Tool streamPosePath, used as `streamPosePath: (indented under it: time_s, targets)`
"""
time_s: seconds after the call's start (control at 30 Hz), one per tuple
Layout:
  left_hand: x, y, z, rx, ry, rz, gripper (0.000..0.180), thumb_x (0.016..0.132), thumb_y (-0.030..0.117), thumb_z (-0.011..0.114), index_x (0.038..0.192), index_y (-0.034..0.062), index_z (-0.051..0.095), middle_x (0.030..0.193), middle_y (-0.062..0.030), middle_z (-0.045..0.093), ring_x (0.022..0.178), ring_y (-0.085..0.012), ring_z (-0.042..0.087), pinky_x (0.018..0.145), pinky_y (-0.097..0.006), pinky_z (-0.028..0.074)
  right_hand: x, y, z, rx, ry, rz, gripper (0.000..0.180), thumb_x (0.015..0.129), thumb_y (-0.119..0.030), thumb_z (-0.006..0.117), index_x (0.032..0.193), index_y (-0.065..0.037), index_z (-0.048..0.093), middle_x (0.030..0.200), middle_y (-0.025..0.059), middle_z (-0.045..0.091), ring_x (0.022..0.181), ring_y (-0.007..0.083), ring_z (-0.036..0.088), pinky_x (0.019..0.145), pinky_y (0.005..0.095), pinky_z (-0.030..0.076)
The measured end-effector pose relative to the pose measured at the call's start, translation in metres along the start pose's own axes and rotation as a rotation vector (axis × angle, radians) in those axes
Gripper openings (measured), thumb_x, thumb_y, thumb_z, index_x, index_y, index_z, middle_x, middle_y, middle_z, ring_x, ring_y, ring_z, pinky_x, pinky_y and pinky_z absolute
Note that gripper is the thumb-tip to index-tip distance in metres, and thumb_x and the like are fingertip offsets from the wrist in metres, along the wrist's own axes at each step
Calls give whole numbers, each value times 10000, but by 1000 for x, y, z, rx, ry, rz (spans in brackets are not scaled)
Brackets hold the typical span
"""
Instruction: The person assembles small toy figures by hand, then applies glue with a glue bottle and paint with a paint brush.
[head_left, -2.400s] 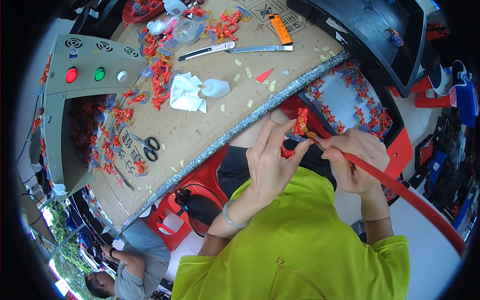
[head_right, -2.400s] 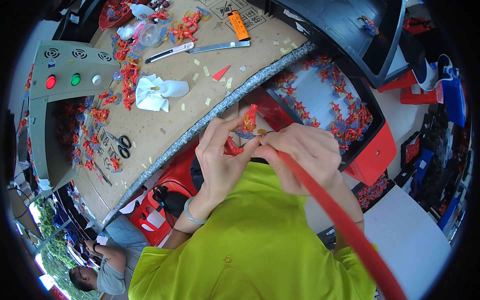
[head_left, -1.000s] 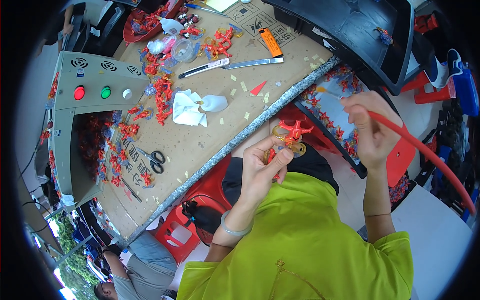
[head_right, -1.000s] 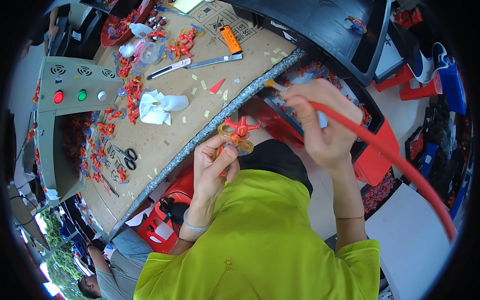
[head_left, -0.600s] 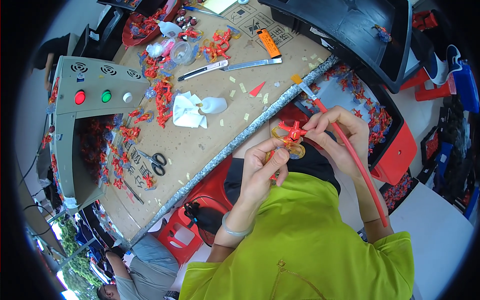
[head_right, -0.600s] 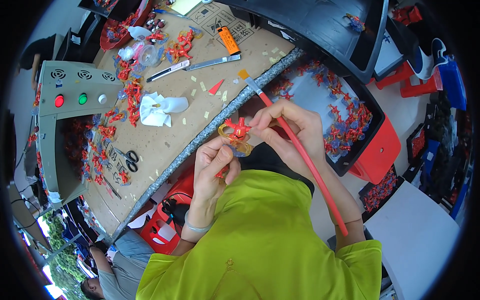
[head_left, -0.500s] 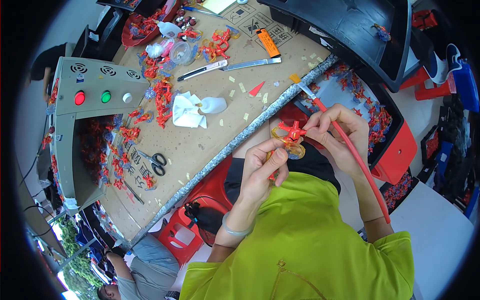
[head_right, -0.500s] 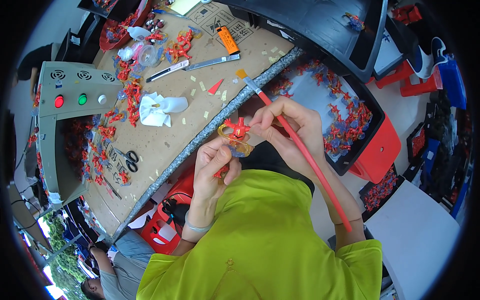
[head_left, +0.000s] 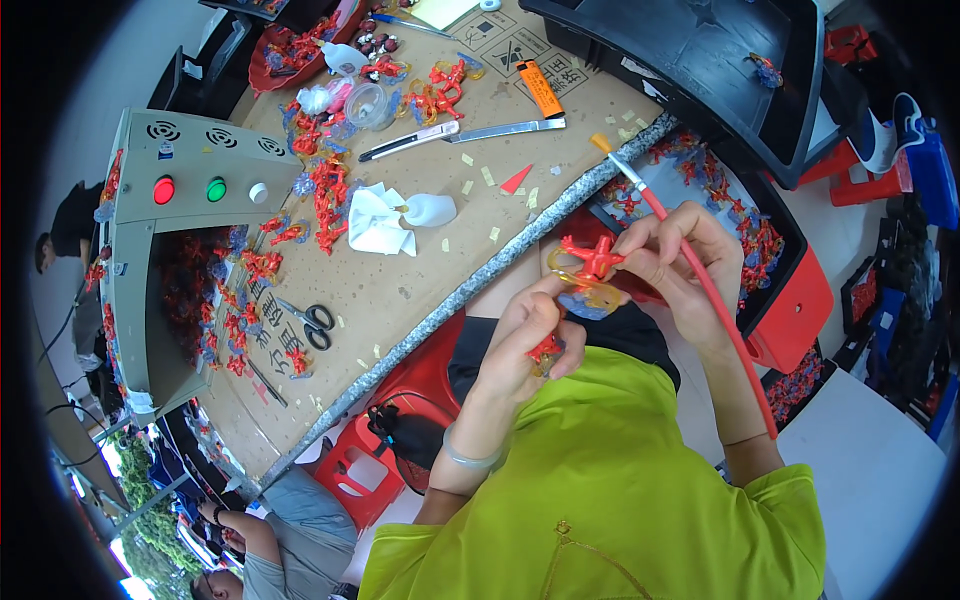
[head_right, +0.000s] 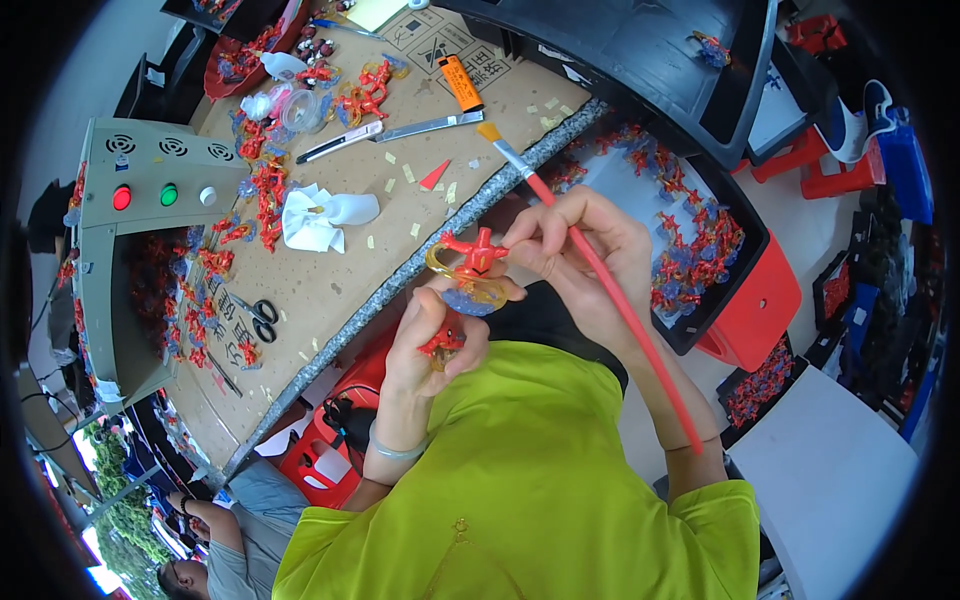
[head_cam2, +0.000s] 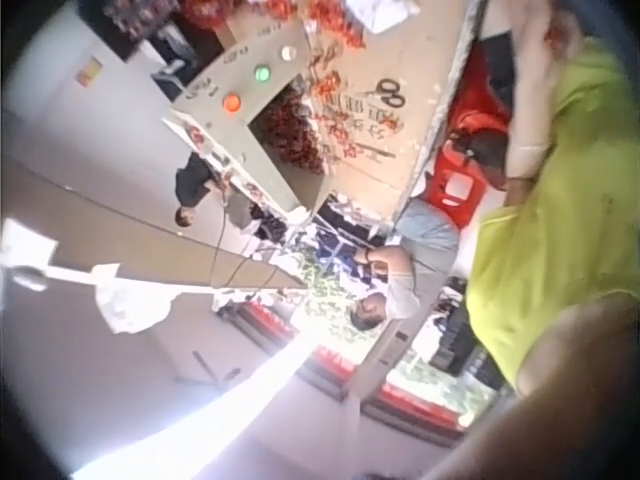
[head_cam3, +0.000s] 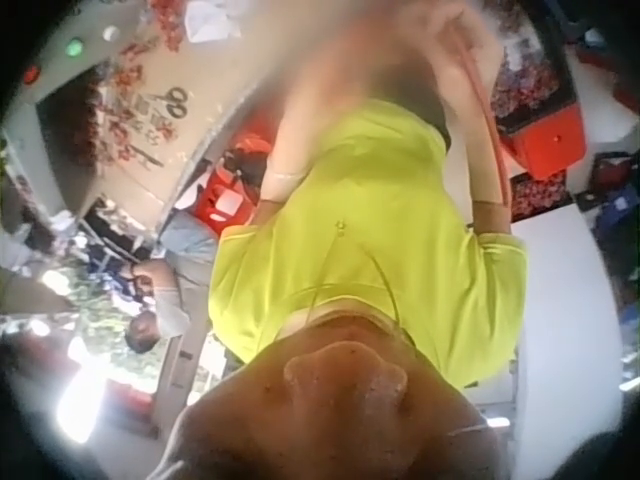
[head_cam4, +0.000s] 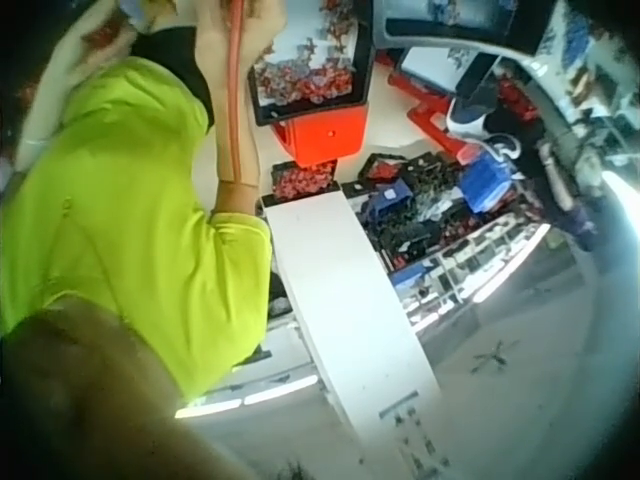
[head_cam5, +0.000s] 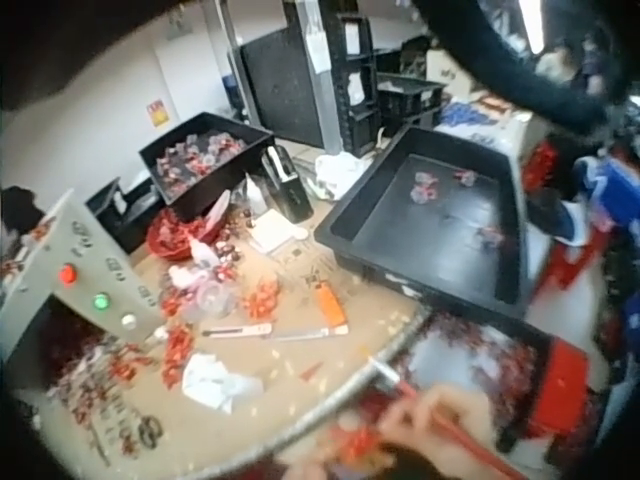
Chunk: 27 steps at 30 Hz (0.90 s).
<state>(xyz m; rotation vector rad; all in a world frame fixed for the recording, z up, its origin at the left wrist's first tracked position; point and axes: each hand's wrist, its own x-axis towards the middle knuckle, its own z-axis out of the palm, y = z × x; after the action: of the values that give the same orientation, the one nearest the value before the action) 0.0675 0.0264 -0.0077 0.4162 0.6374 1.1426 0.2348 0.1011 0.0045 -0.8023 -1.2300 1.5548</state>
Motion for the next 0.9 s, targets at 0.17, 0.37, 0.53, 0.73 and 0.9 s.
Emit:
streamPosePath:
  time_s: [0.17, 0.37, 0.53, 0.73, 0.9]
  targets:
    - [-1, -17, -11, -272, -286, -175, 695, 942, 512, 396, 1335, -58, 335, 1180, -206, 553, 359, -43, 417, 344, -184, 274, 6, 18, -4, 232, -41, -7, 285, 814, 101, 603, 778, -73, 381, 905, 147, 614, 897, 178, 607, 792, 305, 518]
    - [3, -14, 0, -420, -291, -162, 691, 948, 459, 429, 1367, -65, 267, 1167, -188, 560, 369, -43, 441, 345, -179, 279, 4, 40, 1, 629, -139, -23, 312, 817, 112, 583, 759, -86, 350, 945, 178, 606, 944, 218, 612, 844, 337, 517]
    - [3, -5, -1, 29, -95, -20, 477, 922, 189, 561, 1315, -41, 419, 1001, -166, 642, 426, -80, 472, 406, -184, 346, 6, 38, -5, 330, -117, -11, 59, 890, 24, 524, 888, -18, 483, 1015, 175, 609, 962, 217, 616, 902, 338, 484]
    - [-2, -4, 11, 466, 335, 197, 448, 807, 30, 689, 1213, -61, 524, 891, -71, 655, 496, -24, 447, 445, -174, 367, -4, -13, -22, -161, 73, -227, 276, 946, -189, 515, 1063, 43, 609, 850, 110, 657, 825, 186, 628, 754, 289, 475]
    - [-2, -16, 5, 753, 490, 353, 449, 756, 22, 734, 1163, -57, 563, 899, -60, 655, 518, -24, 448, 470, -174, 380, -19, -40, 4, -666, -117, -455, 254, 829, -246, 653, 849, 5, 686, 715, 109, 635, 615, 222, 612, 546, 286, 470]
